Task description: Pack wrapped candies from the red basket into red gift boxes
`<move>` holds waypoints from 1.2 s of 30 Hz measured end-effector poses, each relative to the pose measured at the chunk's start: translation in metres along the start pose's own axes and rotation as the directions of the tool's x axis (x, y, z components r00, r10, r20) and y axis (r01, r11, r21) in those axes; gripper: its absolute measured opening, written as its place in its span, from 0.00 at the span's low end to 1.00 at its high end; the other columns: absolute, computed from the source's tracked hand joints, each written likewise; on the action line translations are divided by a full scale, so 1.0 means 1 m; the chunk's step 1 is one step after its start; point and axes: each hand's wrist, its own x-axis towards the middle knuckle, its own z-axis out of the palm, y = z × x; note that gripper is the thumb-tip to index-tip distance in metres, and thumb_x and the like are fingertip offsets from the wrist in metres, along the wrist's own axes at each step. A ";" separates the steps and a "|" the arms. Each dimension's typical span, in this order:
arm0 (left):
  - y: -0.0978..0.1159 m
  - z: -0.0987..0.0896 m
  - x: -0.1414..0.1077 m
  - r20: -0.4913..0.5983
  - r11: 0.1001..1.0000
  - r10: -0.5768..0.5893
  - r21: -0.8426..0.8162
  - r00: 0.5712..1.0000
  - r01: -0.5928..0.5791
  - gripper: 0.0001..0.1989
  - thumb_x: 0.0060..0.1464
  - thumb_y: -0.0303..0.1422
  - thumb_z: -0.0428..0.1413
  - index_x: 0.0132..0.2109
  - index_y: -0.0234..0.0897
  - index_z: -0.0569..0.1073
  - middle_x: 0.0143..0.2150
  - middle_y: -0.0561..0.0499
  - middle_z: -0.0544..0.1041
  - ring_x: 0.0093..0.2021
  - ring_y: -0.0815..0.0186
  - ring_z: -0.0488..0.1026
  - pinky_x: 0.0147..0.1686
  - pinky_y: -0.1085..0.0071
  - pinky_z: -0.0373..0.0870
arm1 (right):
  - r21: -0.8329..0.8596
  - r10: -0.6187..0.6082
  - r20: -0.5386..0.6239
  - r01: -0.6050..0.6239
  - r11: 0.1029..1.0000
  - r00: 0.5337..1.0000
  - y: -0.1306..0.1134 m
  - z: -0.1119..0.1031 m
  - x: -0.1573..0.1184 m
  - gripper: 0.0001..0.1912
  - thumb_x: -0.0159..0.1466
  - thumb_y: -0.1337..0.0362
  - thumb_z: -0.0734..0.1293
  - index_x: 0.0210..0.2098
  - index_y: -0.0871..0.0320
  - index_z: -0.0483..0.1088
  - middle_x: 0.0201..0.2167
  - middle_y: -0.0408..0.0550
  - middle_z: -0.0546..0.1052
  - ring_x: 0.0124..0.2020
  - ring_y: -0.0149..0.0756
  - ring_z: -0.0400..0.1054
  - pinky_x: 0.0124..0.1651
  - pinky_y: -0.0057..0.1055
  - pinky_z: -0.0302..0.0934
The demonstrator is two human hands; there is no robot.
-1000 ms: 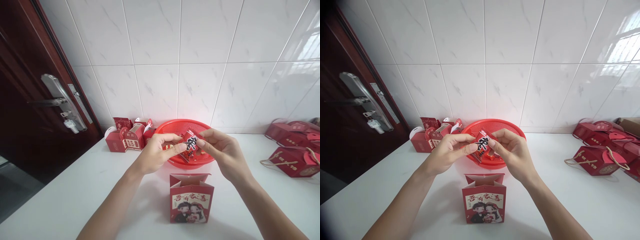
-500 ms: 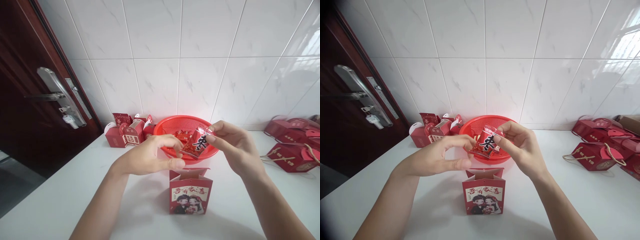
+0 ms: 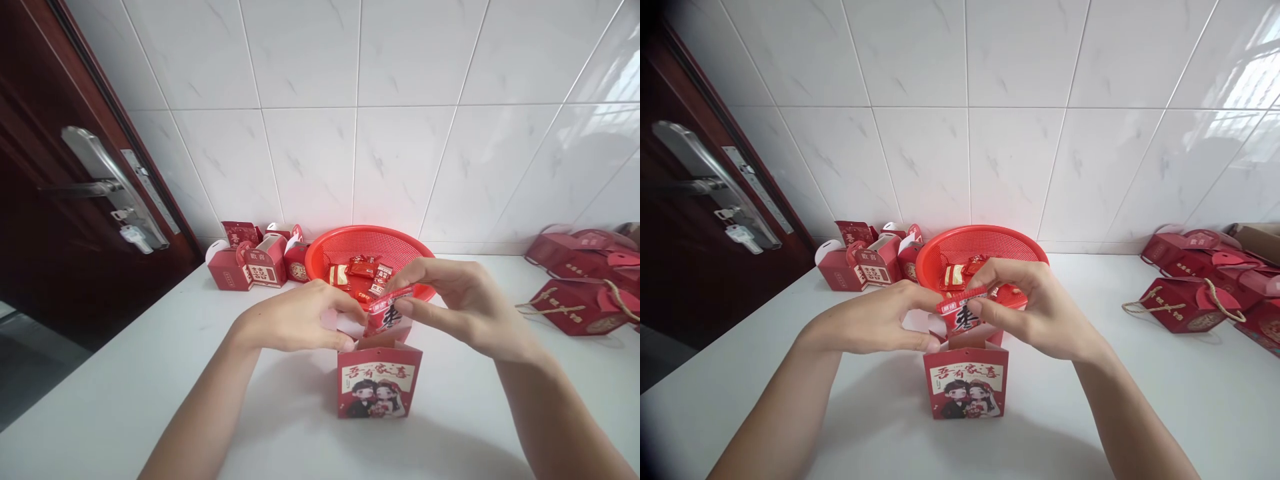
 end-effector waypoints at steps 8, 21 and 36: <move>0.001 0.000 0.001 0.029 0.994 -0.103 0.043 0.994 0.101 0.31 0.44 0.39 0.70 0.56 0.45 0.77 0.56 0.49 0.79 0.55 0.52 0.74 0.49 0.67 0.68 | -0.137 -0.050 0.150 0.071 0.988 0.987 0.001 0.006 0.001 0.04 0.67 0.67 0.69 0.39 0.54 0.77 0.34 0.44 0.82 0.35 0.35 0.76 0.38 0.30 0.69; 0.005 0.002 -0.001 0.039 0.984 -0.150 0.099 0.988 0.145 0.31 0.43 0.42 0.71 0.55 0.44 0.76 0.54 0.51 0.79 0.53 0.54 0.74 0.43 0.70 0.67 | -0.476 -0.053 0.331 0.215 0.853 0.942 0.008 0.023 -0.003 0.14 0.67 0.76 0.64 0.45 0.55 0.75 0.32 0.44 0.78 0.31 0.32 0.69 0.32 0.26 0.59; 0.007 0.003 -0.001 0.015 0.979 -0.148 0.142 0.989 0.144 0.30 0.41 0.43 0.71 0.53 0.44 0.78 0.53 0.50 0.80 0.57 0.50 0.74 0.49 0.66 0.69 | -0.629 -0.014 0.395 0.281 0.725 0.919 0.003 0.033 -0.008 0.13 0.66 0.77 0.62 0.29 0.58 0.71 0.22 0.42 0.70 0.23 0.30 0.58 0.31 0.30 0.52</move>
